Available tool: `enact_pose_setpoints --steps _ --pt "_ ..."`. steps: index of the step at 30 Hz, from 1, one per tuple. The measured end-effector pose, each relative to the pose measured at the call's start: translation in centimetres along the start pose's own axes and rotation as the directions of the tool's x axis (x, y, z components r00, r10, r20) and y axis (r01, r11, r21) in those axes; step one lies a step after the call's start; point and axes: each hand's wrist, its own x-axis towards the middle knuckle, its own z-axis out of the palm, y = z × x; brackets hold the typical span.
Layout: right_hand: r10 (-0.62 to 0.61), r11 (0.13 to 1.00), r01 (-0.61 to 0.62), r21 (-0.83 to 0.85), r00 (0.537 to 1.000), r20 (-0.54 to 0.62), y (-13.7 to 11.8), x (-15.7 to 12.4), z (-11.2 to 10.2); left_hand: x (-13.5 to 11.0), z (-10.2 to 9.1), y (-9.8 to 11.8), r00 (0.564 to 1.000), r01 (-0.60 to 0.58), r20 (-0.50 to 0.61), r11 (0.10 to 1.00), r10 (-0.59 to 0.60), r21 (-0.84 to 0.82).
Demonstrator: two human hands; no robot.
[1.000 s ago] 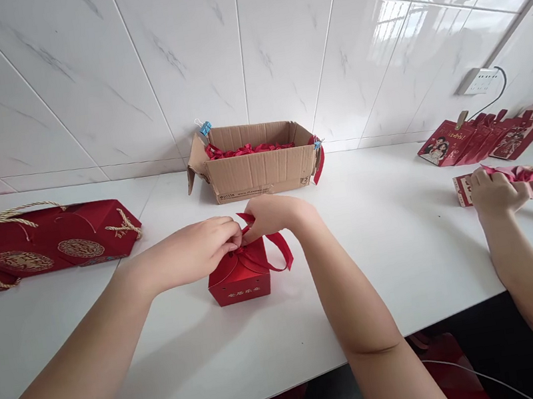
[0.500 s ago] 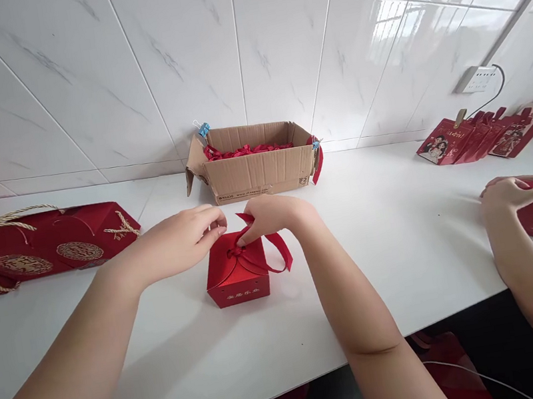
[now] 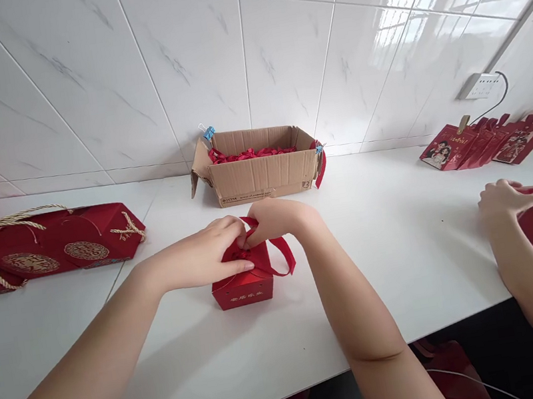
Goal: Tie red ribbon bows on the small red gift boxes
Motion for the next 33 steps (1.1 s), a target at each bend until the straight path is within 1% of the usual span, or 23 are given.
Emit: enact_pose_setpoints --steps 4,7,11,15,18,21,23,25,30,33 --pt "-0.017 1.0 0.017 -0.003 1.0 0.016 -0.1 0.1 0.1 0.6 0.4 -0.1 1.0 0.0 0.021 0.999 0.0 -0.032" --pt "0.006 1.0 -0.006 0.0 1.0 -0.009 0.0 -0.3 0.0 0.7 0.4 -0.3 0.999 0.014 0.03 0.999 -0.013 -0.049" --pt "0.026 1.0 -0.024 0.019 0.994 -0.105 0.5 -1.7 -0.6 0.8 0.5 -0.7 0.998 0.007 0.058 0.997 -0.002 -0.081" --pt "0.057 0.995 -0.041 0.091 0.98 -0.189 1.4 -3.6 -1.3 0.9 0.6 -0.7 0.997 -0.017 0.079 0.995 0.025 -0.098" --pt "0.088 0.982 -0.038 0.185 0.958 -0.272 2.0 -5.1 -1.6 1.0 0.6 -0.7 0.995 -0.042 0.086 0.994 0.051 -0.1" --pt "0.133 0.958 -0.028 0.286 0.926 -0.353 2.3 -6.0 -1.8 1.0 0.5 -0.6 0.99 -0.109 0.071 0.985 0.119 -0.131" --pt "0.142 0.949 -0.011 0.315 0.908 -0.395 2.3 -6.4 -1.8 1.0 0.5 -0.6 0.984 -0.155 0.064 0.976 0.166 -0.154" --pt "0.14 0.946 0.005 0.326 0.896 -0.42 2.3 -6.6 -1.8 1.0 0.5 -0.6 0.981 -0.172 0.06 0.97 0.185 -0.17" --pt "0.129 0.935 0.06 0.351 0.862 -0.49 2.7 -7.4 -2.0 1.1 0.7 -0.8 0.988 -0.116 0.081 0.98 0.131 -0.163" --pt "0.151 0.931 0.058 0.36 0.838 -0.525 3.2 -8.3 -2.2 1.4 0.7 -1.0 0.99 -0.076 0.111 0.987 0.092 -0.142"
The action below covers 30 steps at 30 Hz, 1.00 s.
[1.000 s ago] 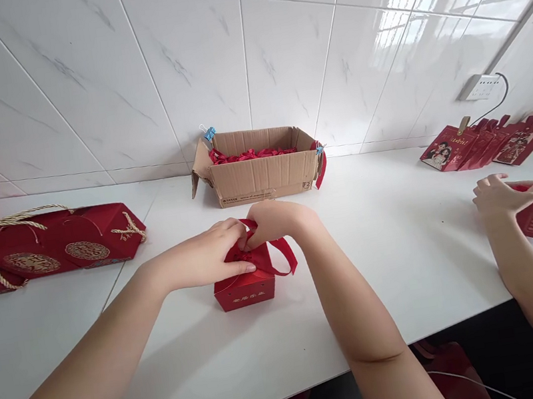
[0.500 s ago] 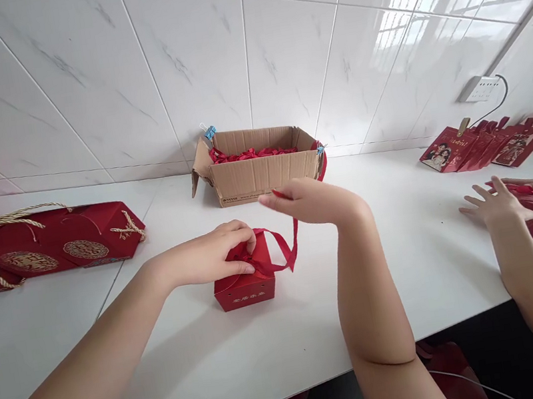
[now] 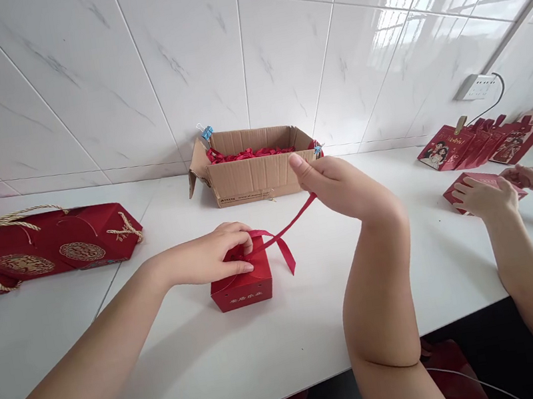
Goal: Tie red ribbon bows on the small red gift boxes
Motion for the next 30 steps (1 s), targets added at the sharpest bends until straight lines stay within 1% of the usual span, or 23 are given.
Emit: enact_pose_setpoints --steps 4,12,16,18,20,21,23,24,25,26,28,30 --pt "0.073 0.997 -0.075 -0.019 0.995 -0.061 0.5 -0.7 -0.8 0.1 -0.2 -0.3 0.999 0.032 0.005 0.999 -0.032 -0.001" --pt "0.228 0.968 -0.225 -0.112 0.973 0.02 1.5 -0.9 -1.3 0.0 -0.5 -0.7 0.998 0.022 -0.056 0.999 -0.023 -0.024" --pt "0.245 0.961 -0.239 -0.138 0.969 0.031 1.6 -0.7 -1.3 -0.6 -1.3 -1.0 0.997 -0.032 -0.069 0.999 0.03 -0.025" --pt "0.239 0.962 -0.231 -0.146 0.97 0.041 1.5 -0.6 -1.2 -0.8 -1.7 -1.2 0.995 -0.052 -0.086 0.997 0.047 -0.055" --pt "0.22 0.967 -0.209 -0.148 0.973 0.064 1.3 -0.4 -1.1 -0.7 -1.7 -1.4 0.985 -0.03 -0.17 0.993 0.01 -0.116" --pt "0.209 0.969 -0.197 -0.148 0.975 0.073 1.2 -0.4 -1.0 -0.5 -1.6 -1.5 0.972 0.0 -0.232 0.988 -0.035 -0.152" --pt "0.195 0.972 -0.183 -0.146 0.978 0.071 1.1 -0.2 -0.9 0.2 -1.1 -1.7 0.93 0.074 -0.337 0.974 -0.145 -0.215" --pt "0.194 0.972 -0.184 -0.144 0.979 0.065 1.1 -0.2 -0.9 0.6 -0.8 -1.8 0.918 0.113 -0.348 0.965 -0.192 -0.236" --pt "0.196 0.972 -0.187 -0.14 0.979 0.055 1.1 -0.2 -0.9 1.1 -0.5 -1.9 0.919 0.138 -0.33 0.959 -0.217 -0.246" --pt "0.199 0.972 -0.191 -0.135 0.979 0.046 1.1 -0.2 -0.9 1.5 -0.3 -2.0 0.929 0.147 -0.297 0.957 -0.22 -0.25" --pt "0.202 0.973 -0.196 -0.126 0.979 0.034 1.2 -0.4 -1.0 2.0 0.0 -2.2 0.947 0.127 -0.255 0.956 -0.196 -0.265" --pt "0.202 0.972 -0.197 -0.125 0.979 0.025 1.1 -0.6 -1.1 2.3 0.1 -2.4 0.941 0.082 -0.286 0.941 -0.182 -0.328"
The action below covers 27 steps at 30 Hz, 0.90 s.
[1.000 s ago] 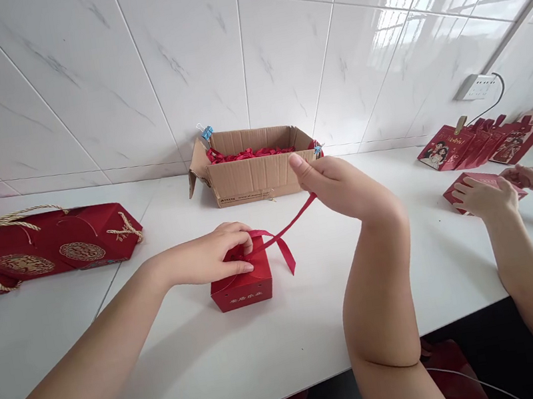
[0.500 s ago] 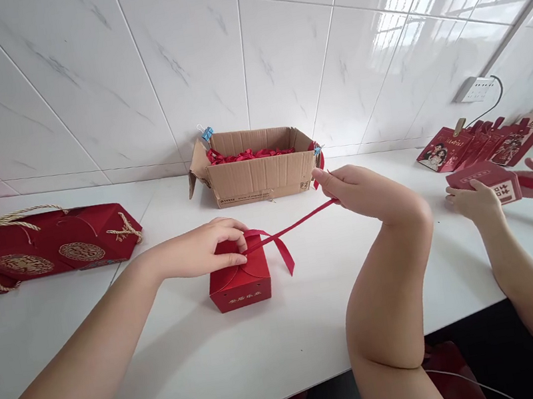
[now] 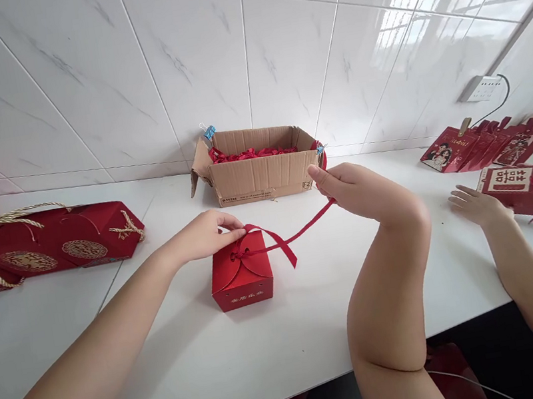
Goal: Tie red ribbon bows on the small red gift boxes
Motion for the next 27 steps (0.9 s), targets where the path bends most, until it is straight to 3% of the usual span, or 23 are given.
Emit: enact_pose_setpoints --steps 3,6,9,11,13,16,21,27 --pt "0.003 1.0 -0.003 -0.004 1.0 0.0 0.0 -0.2 -0.1 0.2 -0.4 -0.1 0.998 -0.016 -0.064 0.965 0.0 -0.261" --pt "0.003 1.0 -0.003 -0.002 1.0 0.015 0.0 -0.2 -0.1 0.2 -1.0 -0.1 0.999 -0.026 -0.043 0.829 0.003 -0.558" --pt "-0.003 1.0 0.003 0.0 1.0 0.018 0.1 -0.1 -0.1 0.0 -1.9 -0.1 0.998 -0.058 -0.041 0.723 0.041 -0.689" --pt "-0.002 1.0 0.002 0.003 1.0 0.016 0.2 -0.1 -0.2 -0.5 -2.8 -0.1 0.996 -0.089 -0.052 0.776 0.072 -0.624" --pt "0.014 1.0 -0.014 0.009 1.0 0.018 0.3 -0.2 -0.3 -1.2 -3.7 0.0 0.996 -0.093 -0.044 0.897 0.082 -0.432" --pt "0.043 0.999 -0.044 0.03 0.999 0.028 0.6 -0.5 -0.5 -2.3 -4.5 0.2 0.997 0.003 0.076 0.992 0.007 -0.128" --pt "0.047 0.998 -0.048 0.043 0.998 0.04 0.9 -0.7 -0.6 -2.8 -4.1 0.3 0.97 0.0 0.235 0.972 -0.057 0.233" --pt "0.083 0.996 -0.082 -0.028 0.995 0.048 1.4 -0.1 -0.5 -2.7 -3.7 0.4 0.972 0.043 0.213 0.963 -0.103 0.268"
